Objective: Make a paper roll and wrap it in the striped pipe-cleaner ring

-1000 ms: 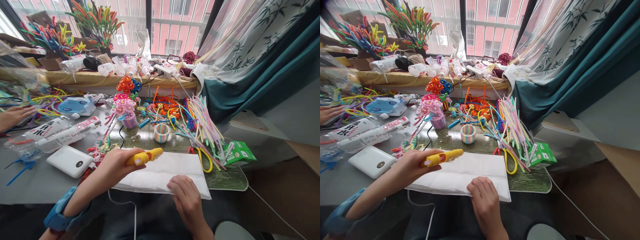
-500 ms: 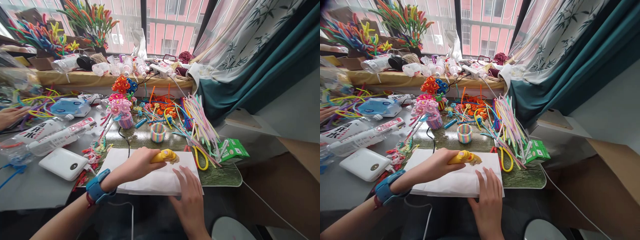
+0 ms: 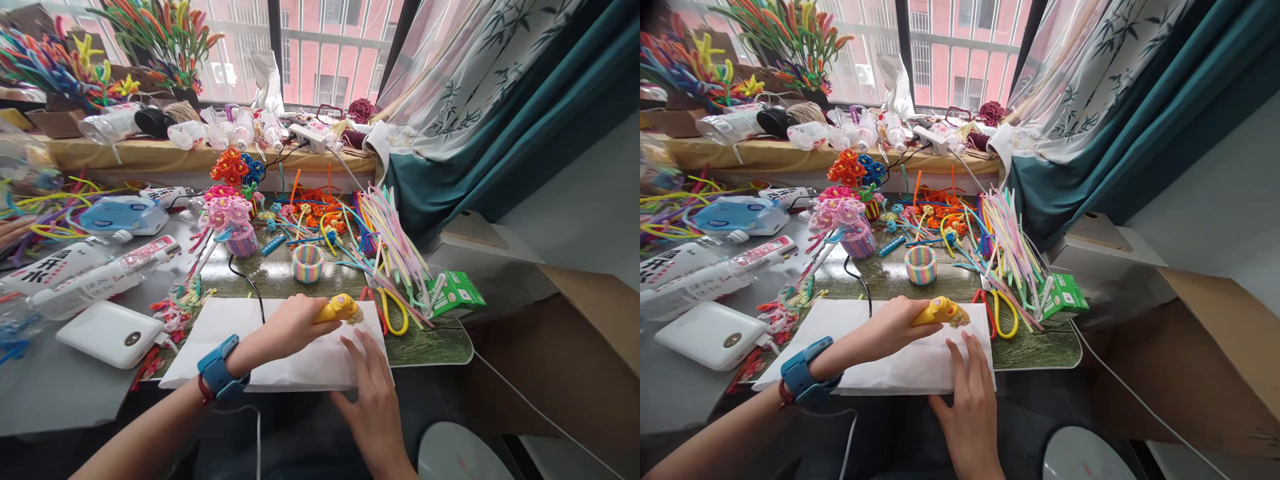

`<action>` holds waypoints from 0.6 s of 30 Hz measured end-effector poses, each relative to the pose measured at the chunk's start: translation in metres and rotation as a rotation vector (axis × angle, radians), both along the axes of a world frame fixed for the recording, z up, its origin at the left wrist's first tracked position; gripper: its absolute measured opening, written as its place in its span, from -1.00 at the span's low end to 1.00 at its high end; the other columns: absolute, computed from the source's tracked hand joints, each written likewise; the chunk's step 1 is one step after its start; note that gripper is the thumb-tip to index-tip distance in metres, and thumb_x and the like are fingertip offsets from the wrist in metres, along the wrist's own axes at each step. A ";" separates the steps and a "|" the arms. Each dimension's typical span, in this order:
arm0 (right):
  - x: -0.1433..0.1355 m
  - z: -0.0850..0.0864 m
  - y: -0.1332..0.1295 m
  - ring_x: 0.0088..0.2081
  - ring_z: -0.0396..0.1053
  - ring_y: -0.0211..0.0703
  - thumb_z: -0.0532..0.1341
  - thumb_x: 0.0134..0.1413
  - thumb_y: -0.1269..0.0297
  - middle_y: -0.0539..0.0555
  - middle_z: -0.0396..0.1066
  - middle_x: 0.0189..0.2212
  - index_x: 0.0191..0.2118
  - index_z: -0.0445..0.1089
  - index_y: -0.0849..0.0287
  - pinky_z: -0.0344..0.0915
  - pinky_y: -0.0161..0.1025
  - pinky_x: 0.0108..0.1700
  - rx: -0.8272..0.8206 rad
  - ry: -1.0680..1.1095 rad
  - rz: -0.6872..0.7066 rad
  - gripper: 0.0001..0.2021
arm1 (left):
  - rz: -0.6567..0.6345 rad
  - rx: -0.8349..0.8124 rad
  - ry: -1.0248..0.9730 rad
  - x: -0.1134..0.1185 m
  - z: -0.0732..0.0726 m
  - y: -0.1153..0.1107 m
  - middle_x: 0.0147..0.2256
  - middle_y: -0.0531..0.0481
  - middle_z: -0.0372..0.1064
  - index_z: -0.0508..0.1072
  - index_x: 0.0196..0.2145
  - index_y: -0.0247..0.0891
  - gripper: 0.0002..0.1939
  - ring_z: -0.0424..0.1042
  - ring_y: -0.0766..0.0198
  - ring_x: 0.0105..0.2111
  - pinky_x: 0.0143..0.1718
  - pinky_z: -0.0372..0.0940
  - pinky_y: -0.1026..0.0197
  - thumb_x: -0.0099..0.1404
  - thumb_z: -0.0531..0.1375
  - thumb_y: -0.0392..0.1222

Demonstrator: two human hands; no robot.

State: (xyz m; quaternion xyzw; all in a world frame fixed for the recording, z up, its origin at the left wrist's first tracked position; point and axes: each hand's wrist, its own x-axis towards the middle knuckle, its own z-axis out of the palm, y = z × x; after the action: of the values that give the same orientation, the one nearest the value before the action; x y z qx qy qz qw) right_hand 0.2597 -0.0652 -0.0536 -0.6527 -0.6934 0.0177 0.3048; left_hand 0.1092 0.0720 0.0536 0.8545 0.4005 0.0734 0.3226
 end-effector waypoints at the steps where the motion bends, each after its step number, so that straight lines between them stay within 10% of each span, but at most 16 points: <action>1: 0.001 -0.001 0.000 0.29 0.12 0.19 0.18 0.12 0.37 0.24 0.12 0.30 0.31 0.08 0.12 0.24 0.15 0.19 0.004 -0.011 -0.002 -0.37 | 0.007 0.016 0.019 0.001 -0.001 0.001 -0.42 0.00 0.43 0.46 -0.27 -0.20 -0.70 0.37 0.25 -0.48 -0.45 0.07 0.25 0.36 0.11 0.07; 18: 0.005 -0.002 0.001 0.28 0.13 0.20 0.21 0.12 0.31 0.24 0.16 0.28 0.20 0.24 0.11 0.22 0.17 0.19 0.049 -0.082 -0.041 -0.51 | -0.004 0.031 0.048 -0.003 -0.004 0.001 -0.41 0.01 0.45 0.48 -0.26 -0.21 -0.70 0.39 0.28 -0.48 -0.48 0.06 0.27 0.36 0.12 0.06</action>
State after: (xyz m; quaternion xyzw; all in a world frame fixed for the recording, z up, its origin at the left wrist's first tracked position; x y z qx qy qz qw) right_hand 0.2642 -0.0639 -0.0553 -0.6593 -0.6920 -0.0320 0.2923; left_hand 0.1066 0.0731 0.0491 0.8617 0.4053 0.0583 0.2998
